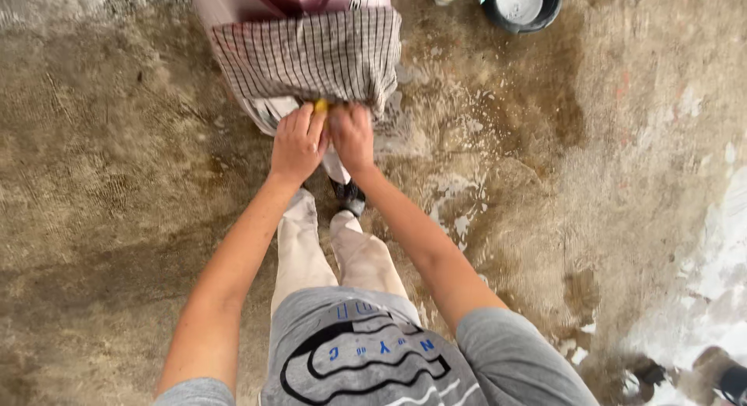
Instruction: The person sprays a cleaning solution from a pump-action bottle onto a pink scooter, covering the seat, body panels, and handlebars. They then use a yellow sponge to scrub the scooter's surfaces, including the front fairing and side panels, generating soap suds.
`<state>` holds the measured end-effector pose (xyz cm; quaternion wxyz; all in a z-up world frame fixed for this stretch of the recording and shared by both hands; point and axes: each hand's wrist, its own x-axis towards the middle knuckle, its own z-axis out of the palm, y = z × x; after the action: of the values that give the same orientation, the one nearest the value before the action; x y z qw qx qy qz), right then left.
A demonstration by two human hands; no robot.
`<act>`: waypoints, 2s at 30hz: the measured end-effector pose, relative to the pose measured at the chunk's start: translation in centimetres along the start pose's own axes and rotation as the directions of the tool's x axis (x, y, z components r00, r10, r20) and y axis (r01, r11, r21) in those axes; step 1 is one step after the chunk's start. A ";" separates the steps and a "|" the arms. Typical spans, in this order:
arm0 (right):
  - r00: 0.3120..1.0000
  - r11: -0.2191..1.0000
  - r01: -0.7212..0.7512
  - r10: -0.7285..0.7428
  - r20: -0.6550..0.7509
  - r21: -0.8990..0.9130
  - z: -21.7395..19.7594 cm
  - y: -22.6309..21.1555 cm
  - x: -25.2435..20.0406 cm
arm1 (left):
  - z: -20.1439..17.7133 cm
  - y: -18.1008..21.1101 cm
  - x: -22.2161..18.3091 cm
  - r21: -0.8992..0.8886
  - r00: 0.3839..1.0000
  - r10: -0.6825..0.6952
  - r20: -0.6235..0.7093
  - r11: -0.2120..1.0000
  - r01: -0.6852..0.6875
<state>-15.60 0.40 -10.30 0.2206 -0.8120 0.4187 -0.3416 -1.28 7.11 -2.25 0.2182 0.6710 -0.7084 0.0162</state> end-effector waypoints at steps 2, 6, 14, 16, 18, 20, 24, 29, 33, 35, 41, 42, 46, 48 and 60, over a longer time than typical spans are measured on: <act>0.984 0.994 0.105 -0.105 0.147 0.007 -0.9 -0.5 -2.4 | 0.2 0.1 -0.6 0.004 0.999 -0.024 0.025 1.000 0.024; 0.995 0.994 0.103 -0.103 -0.016 0.040 -1.3 -0.8 -1.6 | 0.0 -0.5 -0.6 -0.014 0.999 -0.025 0.041 1.000 0.026; 0.992 0.990 -0.121 0.118 0.045 0.078 -1.1 -2.7 -0.5 | 0.9 0.7 -0.8 -0.219 0.966 -0.242 0.096 0.941 0.257; 0.990 0.971 -0.134 0.123 0.068 0.198 -2.0 -2.9 -0.3 | 1.6 1.0 -0.5 -0.355 0.900 -0.407 0.159 0.827 0.436; 0.984 0.946 -0.173 0.155 0.083 0.275 -2.7 -2.8 0.2 | 1.8 1.8 -0.7 -0.445 0.862 -0.494 0.115 0.750 0.490; 0.978 0.929 -0.200 0.170 0.124 0.311 -3.7 -3.3 0.0 | 1.7 2.3 0.1 -0.501 0.856 -0.510 -0.081 0.763 0.408; 0.991 0.946 -0.118 0.093 0.096 0.303 -6.3 -4.9 -0.3 | -1.2 3.4 -0.4 -0.524 0.877 -0.479 -0.035 0.756 0.392; 0.990 0.967 0.137 -0.140 -0.002 0.215 -8.6 -7.2 2.2 | -4.4 4.0 0.2 -0.625 0.840 -0.537 -0.080 0.683 0.377; 0.929 0.926 0.369 -0.365 -0.060 0.083 -8.8 -7.8 7.9 | -6.0 3.0 3.3 -0.710 0.772 -0.634 -0.039 0.561 0.425; 0.901 0.901 0.432 -0.429 -0.066 0.048 -8.1 -7.9 11.1 | -6.3 1.7 5.3 -0.660 0.765 -0.619 -0.181 0.652 0.372; 0.918 0.905 0.396 -0.388 0.083 -0.157 -5.6 -8.3 15.3 | -6.1 -1.9 7.9 -0.132 0.822 -0.455 -0.343 0.889 0.438; 0.922 0.909 0.383 -0.368 0.118 -0.166 -5.4 -8.5 15.4 | -6.2 -2.0 7.9 -0.046 0.851 -0.417 -0.319 0.904 0.425; 0.932 0.941 0.339 -0.338 0.129 0.014 -7.9 -7.8 14.8 | -7.1 -1.3 7.3 0.004 0.877 -0.349 -0.330 0.929 0.371; 0.980 0.977 0.192 -0.195 0.032 0.097 -9.5 -6.8 13.0 | -7.4 -0.7 7.4 -0.016 0.871 -0.346 -0.349 0.931 0.364; 0.799 0.698 -0.576 0.591 0.113 0.426 -8.8 5.6 6.4 | -1.0 6.1 6.4 -0.219 0.962 -0.232 -0.143 0.955 0.198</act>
<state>-22.39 -8.64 -5.70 0.4876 -0.5601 0.5694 -0.3526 -6.86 1.95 2.44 0.3446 0.7147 -0.6082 -0.0237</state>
